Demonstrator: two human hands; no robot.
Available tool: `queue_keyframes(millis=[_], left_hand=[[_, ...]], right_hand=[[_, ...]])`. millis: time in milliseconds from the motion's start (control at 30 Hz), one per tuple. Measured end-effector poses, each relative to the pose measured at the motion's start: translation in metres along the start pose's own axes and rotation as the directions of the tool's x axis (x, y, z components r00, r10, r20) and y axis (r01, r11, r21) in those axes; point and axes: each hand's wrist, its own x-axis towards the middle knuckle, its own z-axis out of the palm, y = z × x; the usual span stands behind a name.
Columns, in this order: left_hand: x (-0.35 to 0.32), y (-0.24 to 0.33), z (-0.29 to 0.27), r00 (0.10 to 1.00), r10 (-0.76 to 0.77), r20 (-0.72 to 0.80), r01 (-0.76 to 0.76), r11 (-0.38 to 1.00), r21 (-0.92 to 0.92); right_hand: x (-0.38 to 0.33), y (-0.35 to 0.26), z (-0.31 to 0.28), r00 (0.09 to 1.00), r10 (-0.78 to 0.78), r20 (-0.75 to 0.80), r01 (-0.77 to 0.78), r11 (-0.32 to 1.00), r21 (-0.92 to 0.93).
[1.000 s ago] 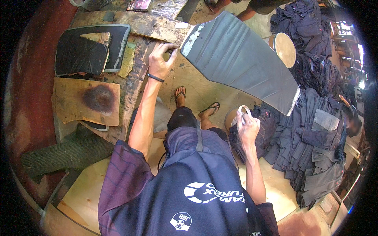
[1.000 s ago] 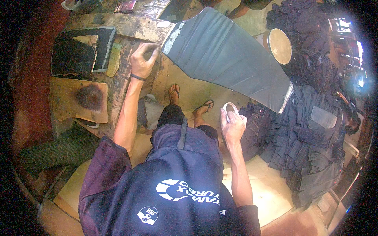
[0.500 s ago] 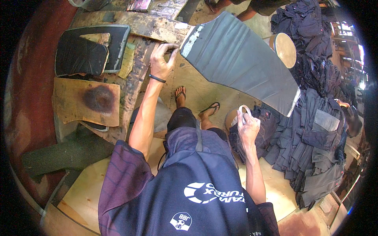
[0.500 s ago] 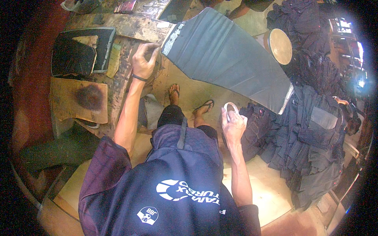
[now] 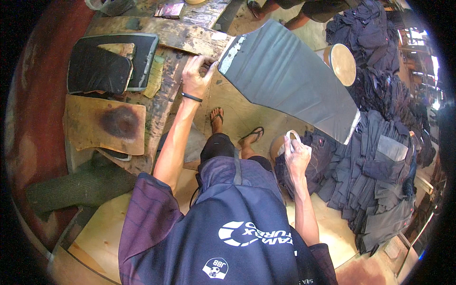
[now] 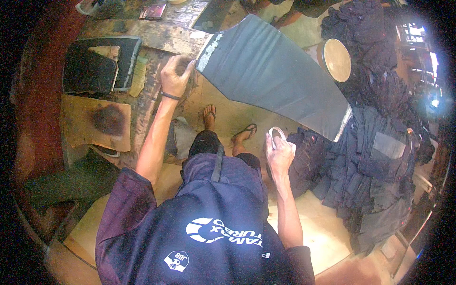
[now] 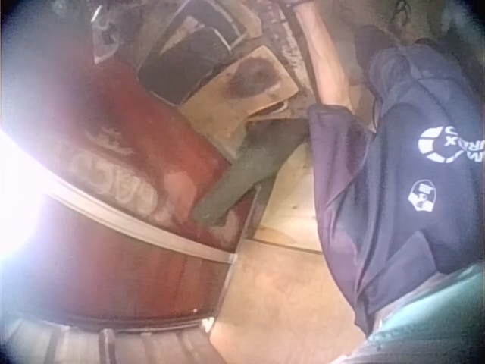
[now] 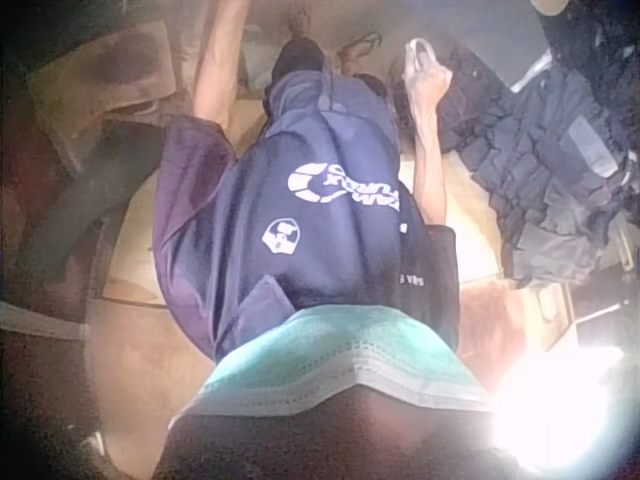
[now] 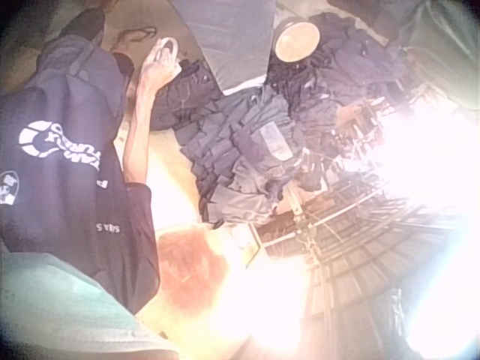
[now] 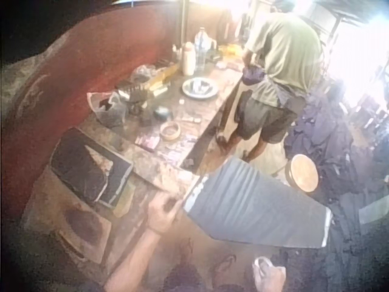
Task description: The person applies clear tape to the edges of a dark fabric panel, smoothing it down with their hands. They then rub the surface of the fabric with a small blue block and continue taping additional edges.
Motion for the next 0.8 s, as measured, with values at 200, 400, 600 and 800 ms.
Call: queue_keyframes(millis=[200,400,600,800], left_hand=[[0.002,0.002,-0.001,0.995,0.083,0.050,-0.086,0.994,0.070],[-0.014,-0.002,-0.010,0.977,0.169,0.128,-0.169,0.986,-0.011],[-0.033,-0.010,-0.006,0.975,-0.002,0.221,0.034,0.990,-0.140],[-0.033,-0.017,0.009,0.963,-0.096,0.252,0.186,0.912,-0.365]], right_hand=[[0.000,0.002,0.002,1.000,-0.023,-0.021,0.023,1.000,-0.017],[0.001,0.003,0.001,0.999,-0.024,-0.024,0.024,1.000,-0.006],[-0.002,0.002,-0.004,0.998,-0.057,-0.033,0.056,0.998,-0.006],[-0.008,0.000,-0.005,0.998,-0.066,-0.003,0.066,0.998,-0.004]])
